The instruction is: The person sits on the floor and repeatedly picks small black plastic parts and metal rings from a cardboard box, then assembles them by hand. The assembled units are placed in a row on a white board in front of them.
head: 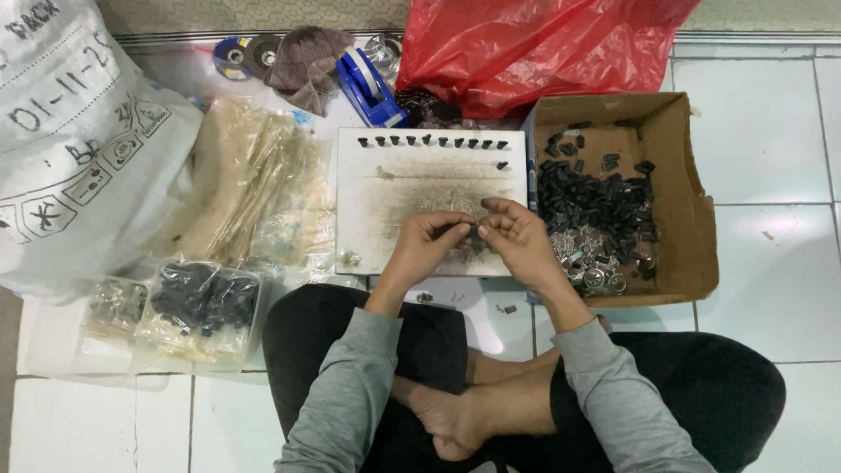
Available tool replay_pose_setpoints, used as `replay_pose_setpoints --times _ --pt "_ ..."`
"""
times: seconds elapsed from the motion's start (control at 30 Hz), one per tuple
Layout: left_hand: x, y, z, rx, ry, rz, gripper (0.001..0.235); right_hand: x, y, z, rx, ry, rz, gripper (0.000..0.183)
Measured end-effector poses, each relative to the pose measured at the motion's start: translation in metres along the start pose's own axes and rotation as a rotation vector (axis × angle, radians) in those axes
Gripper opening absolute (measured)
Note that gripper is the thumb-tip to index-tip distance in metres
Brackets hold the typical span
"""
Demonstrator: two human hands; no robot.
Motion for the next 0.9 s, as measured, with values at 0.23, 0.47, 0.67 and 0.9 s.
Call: replay_pose_setpoints --times 0.23,0.47,0.67,0.9 --pt "0.005 0.004 -0.022 0.031 0.037 0.056 0.016 -0.001 0.002 0.006 -0.075 -0.038 0.087 0.039" --pt "0.007 0.002 -0.021 0.005 0.017 0.175 0.017 -0.002 -0.001 -0.004 -0.163 -0.010 0.168 0.039" --pt "0.007 0.001 -0.009 0.034 0.016 0.198 0.018 -0.002 0.000 -0.008 -0.190 -0.072 0.176 0.041" --pt "0.012 -0.005 0.007 0.037 0.065 0.148 0.036 -0.012 0.003 -0.072 -0.383 -0.494 0.185 0.037"
Point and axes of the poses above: each hand's wrist, its own y-axis towards the middle knuckle, its own x-axis out of the palm, z = x × y, the point moved 8 cm from there along y, towards the middle knuckle, and after that the axes turned 4 degrees about -x, right-handed, at the moved point
